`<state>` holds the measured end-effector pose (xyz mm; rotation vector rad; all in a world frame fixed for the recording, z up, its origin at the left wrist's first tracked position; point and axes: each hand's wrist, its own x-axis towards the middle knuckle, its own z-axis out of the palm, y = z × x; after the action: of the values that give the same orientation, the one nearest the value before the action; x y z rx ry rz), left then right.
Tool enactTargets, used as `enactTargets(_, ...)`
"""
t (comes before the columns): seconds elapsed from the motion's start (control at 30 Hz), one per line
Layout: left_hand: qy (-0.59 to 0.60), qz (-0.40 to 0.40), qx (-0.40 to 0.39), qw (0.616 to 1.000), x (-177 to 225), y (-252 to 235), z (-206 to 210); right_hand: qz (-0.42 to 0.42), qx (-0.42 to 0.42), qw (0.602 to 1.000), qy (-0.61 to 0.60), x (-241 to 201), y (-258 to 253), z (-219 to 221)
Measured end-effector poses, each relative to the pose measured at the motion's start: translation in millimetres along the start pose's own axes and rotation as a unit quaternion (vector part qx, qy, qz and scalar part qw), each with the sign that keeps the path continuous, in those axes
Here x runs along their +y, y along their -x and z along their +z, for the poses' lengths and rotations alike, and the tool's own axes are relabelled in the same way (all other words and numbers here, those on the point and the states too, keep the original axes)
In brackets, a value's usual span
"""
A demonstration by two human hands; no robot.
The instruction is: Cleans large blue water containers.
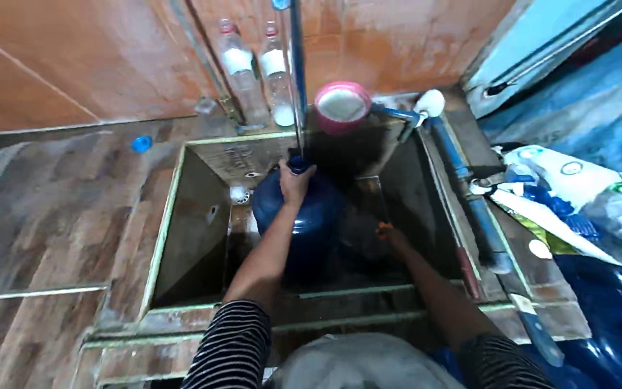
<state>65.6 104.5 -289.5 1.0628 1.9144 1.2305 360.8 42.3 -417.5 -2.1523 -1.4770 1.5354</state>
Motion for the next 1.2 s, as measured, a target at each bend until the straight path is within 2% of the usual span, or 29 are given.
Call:
enactTargets(0.07,-0.058,-0.009,0.044,0.997,12.5,-5.6,23.5,0.02,0.009,0.999,-0.026,4.6,-5.5,1.8)
enactTargets(0.1,-0.094,-0.006,0.015,0.995,18.8,-5.4,30.5,0.023,0.012,1.0,-0.01,9.1,-10.4,2.1)
enactTargets(0.2,-0.124,0.027,-0.208,0.97,28.5,-4.7,34.8,0.03,-0.013,0.996,0.081,10.1,-9.6,-0.1)
enactTargets(0.23,-0.114,0.034,-0.263,0.957,26.6,-2.9,32.6,0.038,-0.019,0.995,0.088,9.5,-6.8,-1.1)
enactTargets(0.27,-0.107,0.04,-0.276,0.954,21.2,2.6,30.0,0.041,-0.023,0.995,0.091,9.1,-4.2,-2.4)
enactTargets(0.3,-0.11,0.044,-0.244,0.962,14.4,10.5,27.1,0.039,-0.027,0.993,0.105,7.4,-1.9,-3.9)
enactTargets(0.4,-0.152,0.047,-0.08,0.984,-0.6,14.4,24.8,0.023,-0.047,0.99,0.132,11.6,-4.6,-1.7)
enactTargets(0.47,-0.143,0.043,-0.096,0.984,1.1,3.0,10.9,0.026,-0.065,0.988,0.139,10.3,-3.0,-1.5)
enactTargets(0.57,-0.057,0.056,-0.173,0.982,1.1,-6.1,-22.6,0.078,-0.077,0.993,0.045,7.3,7.0,0.6)
enactTargets(0.63,-0.003,0.071,-0.119,0.99,-4.1,3.3,-28.5,0.111,-0.078,0.99,-0.025,16.9,3.0,4.0)
enactTargets(0.7,0.013,0.072,-0.026,0.997,-2.4,16.4,-19.7,0.099,-0.076,0.992,0.011,25.8,-5.0,4.7)
enactTargets(0.73,0.004,0.07,-0.021,0.997,-0.6,22.0,-15.3,0.086,-0.072,0.993,0.038,28.2,-7.9,4.4)
enactTargets(0.83,-0.033,0.075,-0.132,0.988,2.4,33.4,-12.4,0.032,-0.075,0.973,0.214,13.5,-7.3,-1.8)
enactTargets(0.9,-0.041,0.074,-0.176,0.981,2.6,35.4,-20.8,0.032,-0.087,0.963,0.251,-6.5,-0.5,-3.2)
enactTargets(0.93,-0.029,0.068,-0.153,0.985,0.8,37.3,-27.2,0.021,-0.086,0.968,0.233,-9.6,0.5,-1.9)
enactTargets(1.0,0.034,0.032,-0.038,0.998,-4.8,40.3,-44.2,-0.031,-0.081,0.98,0.181,-14.7,2.3,-0.8)
enactTargets(1.1,0.145,-0.061,0.098,0.983,-17.9,35.3,-79.1,-0.133,-0.07,0.972,0.178,-82.6,20.6,-10.3)
enactTargets(1.13,0.163,-0.076,0.105,0.978,-23.3,34.4,-92.6,-0.169,-0.054,0.966,0.189,-119.8,29.7,-17.5)
enactTargets(1.2,0.173,-0.08,0.067,0.979,-32.7,34.7,-117.3,-0.274,0.011,0.936,0.219,-194.0,37.3,-38.3)
